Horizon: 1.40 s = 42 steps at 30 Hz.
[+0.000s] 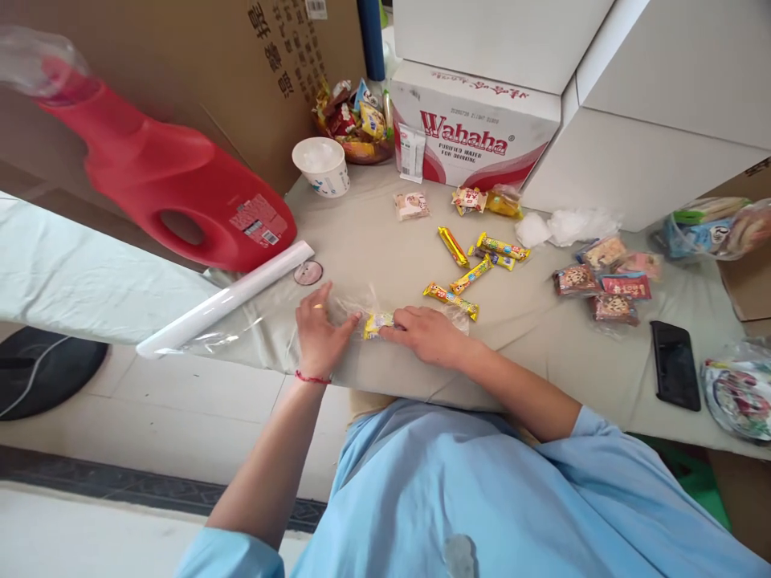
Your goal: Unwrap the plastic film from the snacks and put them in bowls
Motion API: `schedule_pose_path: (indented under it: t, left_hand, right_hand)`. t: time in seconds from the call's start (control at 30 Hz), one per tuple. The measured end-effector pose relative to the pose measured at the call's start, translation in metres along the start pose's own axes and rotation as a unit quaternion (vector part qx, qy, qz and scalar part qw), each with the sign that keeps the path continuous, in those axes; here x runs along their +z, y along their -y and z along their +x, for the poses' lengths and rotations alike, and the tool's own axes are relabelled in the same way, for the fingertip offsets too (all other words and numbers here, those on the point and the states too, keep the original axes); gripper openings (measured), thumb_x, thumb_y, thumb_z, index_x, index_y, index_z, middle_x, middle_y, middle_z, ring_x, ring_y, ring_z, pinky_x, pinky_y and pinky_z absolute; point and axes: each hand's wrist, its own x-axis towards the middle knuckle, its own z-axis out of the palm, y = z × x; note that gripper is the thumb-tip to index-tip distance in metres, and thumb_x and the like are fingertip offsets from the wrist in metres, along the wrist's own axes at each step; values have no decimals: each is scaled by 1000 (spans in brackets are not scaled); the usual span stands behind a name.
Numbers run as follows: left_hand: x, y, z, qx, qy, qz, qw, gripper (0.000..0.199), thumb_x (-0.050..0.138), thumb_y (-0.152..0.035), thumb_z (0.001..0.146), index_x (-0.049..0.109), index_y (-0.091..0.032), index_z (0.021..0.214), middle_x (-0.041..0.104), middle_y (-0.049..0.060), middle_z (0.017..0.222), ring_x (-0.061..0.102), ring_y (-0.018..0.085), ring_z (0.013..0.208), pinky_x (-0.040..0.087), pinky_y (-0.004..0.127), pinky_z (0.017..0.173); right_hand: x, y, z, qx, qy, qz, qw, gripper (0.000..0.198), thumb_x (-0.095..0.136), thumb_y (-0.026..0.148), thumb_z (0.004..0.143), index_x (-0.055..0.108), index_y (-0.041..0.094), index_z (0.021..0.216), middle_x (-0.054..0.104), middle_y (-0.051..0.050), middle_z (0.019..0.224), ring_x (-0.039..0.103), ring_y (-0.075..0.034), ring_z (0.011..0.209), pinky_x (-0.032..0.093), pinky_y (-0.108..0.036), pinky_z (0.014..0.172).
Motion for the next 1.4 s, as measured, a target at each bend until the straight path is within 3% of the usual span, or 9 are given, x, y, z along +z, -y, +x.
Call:
schedule_pose_path:
  t: [0.13,0.23,0.37,0.5,0.73,0.83,0.97,1.07,1.4]
  left_hand:
    - [-3,-4,27,103,155,-28,982,83,69,-36,75,49,-24,154,53,11,155,29,36,156,22,60,128]
    - [-9,-6,33,126,265,-134,946,48,60,-29,76,75,-27,122,74,7,111,45,33,146,33,57,123]
    - [-22,0,25,71,228,-254,937,17,62,-33,72,77,-23,72,60,6,65,63,30,106,52,48,98]
    - [-27,4,14,33,194,-221,955,38,52,-47,83,64,-23,55,56,7,60,59,28,91,51,49,96]
    - [-12,-4,-10,-21,57,86,994,56,74,-62,73,64,-21,110,55,18,140,35,45,147,27,67,121]
    - [-18,-2,-21,-14,64,71,995,35,72,-52,78,66,-22,95,55,16,144,21,46,156,18,71,123]
    - [-29,-19,-28,-83,26,-108,990,25,70,-45,82,61,-22,85,70,10,115,66,29,114,52,50,103]
    - [-20,-50,-33,-139,3,-183,973,25,71,-43,82,63,-21,88,73,4,90,69,20,82,58,35,80]
    - [40,-70,-86,203,53,97,973,41,50,-30,102,64,-21,140,63,13,149,59,30,134,45,47,108]
  right_hand:
    - [3,4,-2,-3,-22,-7,1000,33,44,23,109,60,27,137,61,-8,110,54,-23,102,41,-34,77]
    - [6,5,-4,6,-33,1,999,32,45,23,108,61,28,135,61,-8,112,52,-24,103,41,-35,78]
    - [9,6,-5,27,-37,30,999,34,45,20,107,63,29,134,61,-8,114,51,-24,103,41,-35,79]
    - [8,8,-5,44,-29,52,997,36,46,20,107,63,32,136,60,-7,114,50,-24,103,39,-35,80]
    - [14,13,-11,74,-38,72,994,39,45,23,108,61,34,142,60,-8,115,47,-26,103,39,-38,84]
    - [16,14,-16,79,-38,80,993,43,45,20,107,59,34,144,59,-9,123,47,-26,105,40,-39,87]
    - [18,13,-19,77,-38,86,993,47,43,18,106,56,35,148,59,-9,125,47,-26,106,40,-40,89]
    - [19,14,-17,74,-42,95,992,50,45,16,104,56,35,149,61,-10,125,47,-27,107,41,-42,90]
    - [15,21,-64,54,-85,203,974,25,52,15,101,75,18,111,61,-13,141,46,-27,133,47,-48,110]
